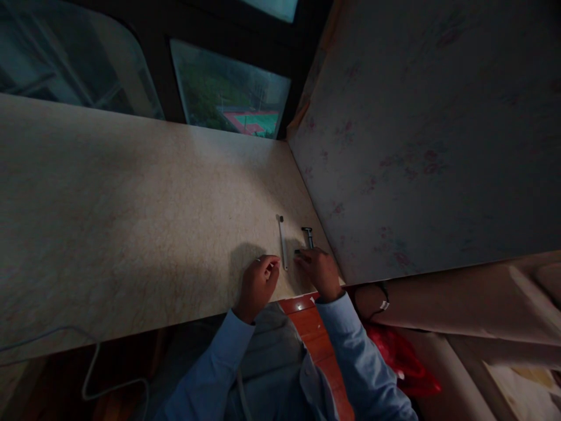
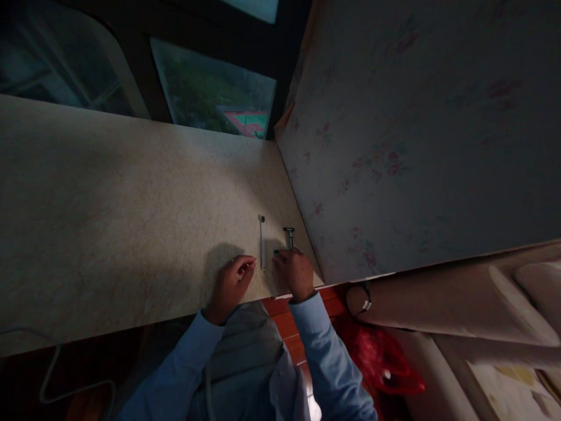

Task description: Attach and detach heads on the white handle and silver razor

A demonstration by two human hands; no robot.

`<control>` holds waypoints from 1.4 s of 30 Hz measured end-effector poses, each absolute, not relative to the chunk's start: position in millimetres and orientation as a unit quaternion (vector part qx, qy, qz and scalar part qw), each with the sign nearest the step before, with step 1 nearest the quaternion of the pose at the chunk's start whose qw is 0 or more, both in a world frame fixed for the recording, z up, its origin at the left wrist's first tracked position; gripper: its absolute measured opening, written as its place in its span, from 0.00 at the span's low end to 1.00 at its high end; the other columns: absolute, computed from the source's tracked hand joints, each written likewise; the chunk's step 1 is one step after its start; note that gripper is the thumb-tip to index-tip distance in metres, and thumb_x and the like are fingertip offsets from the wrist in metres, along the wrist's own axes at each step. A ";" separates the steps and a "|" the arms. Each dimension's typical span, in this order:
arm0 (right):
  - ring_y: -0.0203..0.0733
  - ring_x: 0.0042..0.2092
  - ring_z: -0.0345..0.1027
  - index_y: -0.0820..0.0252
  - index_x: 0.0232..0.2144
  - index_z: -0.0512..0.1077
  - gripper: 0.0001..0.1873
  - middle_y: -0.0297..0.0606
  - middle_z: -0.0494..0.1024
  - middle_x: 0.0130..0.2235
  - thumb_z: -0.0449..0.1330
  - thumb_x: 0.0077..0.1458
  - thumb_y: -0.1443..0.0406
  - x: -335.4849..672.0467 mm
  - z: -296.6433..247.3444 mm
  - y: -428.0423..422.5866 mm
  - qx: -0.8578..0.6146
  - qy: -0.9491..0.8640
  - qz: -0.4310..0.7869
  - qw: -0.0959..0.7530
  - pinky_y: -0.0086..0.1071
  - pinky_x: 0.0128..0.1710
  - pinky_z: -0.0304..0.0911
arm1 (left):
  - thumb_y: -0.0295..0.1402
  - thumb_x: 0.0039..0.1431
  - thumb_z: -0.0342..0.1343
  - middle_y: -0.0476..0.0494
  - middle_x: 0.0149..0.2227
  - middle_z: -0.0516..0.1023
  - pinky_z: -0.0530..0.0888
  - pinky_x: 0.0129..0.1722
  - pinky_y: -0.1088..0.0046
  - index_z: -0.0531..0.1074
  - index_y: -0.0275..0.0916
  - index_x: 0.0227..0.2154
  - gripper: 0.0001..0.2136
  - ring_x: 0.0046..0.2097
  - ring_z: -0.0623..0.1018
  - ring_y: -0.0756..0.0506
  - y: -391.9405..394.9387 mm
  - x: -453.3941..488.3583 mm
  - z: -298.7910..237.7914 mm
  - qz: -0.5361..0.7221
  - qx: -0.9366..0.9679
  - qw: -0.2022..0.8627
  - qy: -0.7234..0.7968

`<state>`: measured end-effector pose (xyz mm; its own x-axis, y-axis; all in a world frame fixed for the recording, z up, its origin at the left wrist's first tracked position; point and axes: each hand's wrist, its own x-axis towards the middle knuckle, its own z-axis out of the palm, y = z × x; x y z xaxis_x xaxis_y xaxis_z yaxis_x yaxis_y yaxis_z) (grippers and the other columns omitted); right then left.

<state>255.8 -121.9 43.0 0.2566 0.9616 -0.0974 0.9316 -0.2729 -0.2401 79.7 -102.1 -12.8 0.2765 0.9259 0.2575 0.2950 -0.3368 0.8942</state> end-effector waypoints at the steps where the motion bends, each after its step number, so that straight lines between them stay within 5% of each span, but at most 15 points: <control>1: 0.43 0.40 0.75 0.56 0.41 0.81 0.11 0.43 0.80 0.40 0.61 0.59 0.61 256.5 42.5 -121.8 -0.789 -0.600 0.110 0.070 0.29 0.38 0.62 | 0.31 0.63 0.51 0.45 0.34 0.79 0.72 0.35 0.73 0.73 0.38 0.39 0.07 0.35 0.77 0.48 -102.3 79.5 -12.9 0.416 0.703 0.381 0.433; 22: 0.43 0.38 0.74 0.60 0.43 0.79 0.13 0.43 0.80 0.39 0.63 0.56 0.64 263.1 32.0 -121.5 -0.777 -0.606 0.117 0.124 0.31 0.38 0.63 | 0.30 0.63 0.51 0.44 0.35 0.79 0.72 0.36 0.73 0.73 0.38 0.39 0.07 0.36 0.77 0.48 -102.4 79.1 -15.1 0.413 0.702 0.386 0.433; 33: 0.42 0.36 0.71 0.64 0.51 0.73 0.22 0.41 0.78 0.36 0.62 0.54 0.63 278.1 30.0 -124.3 -0.774 -0.597 0.125 0.167 0.31 0.37 0.63 | 0.30 0.63 0.50 0.44 0.35 0.79 0.73 0.35 0.72 0.73 0.39 0.39 0.07 0.36 0.77 0.47 -102.7 78.8 -10.4 0.409 0.716 0.364 0.433; 42: 0.42 0.33 0.70 0.67 0.49 0.75 0.20 0.42 0.77 0.34 0.62 0.55 0.63 282.2 32.8 -129.1 -0.770 -0.604 0.126 0.161 0.32 0.35 0.62 | 0.26 0.62 0.51 0.38 0.49 0.78 0.73 0.50 0.60 0.71 0.38 0.50 0.14 0.49 0.76 0.41 -105.4 84.1 -11.7 0.350 0.811 0.258 0.391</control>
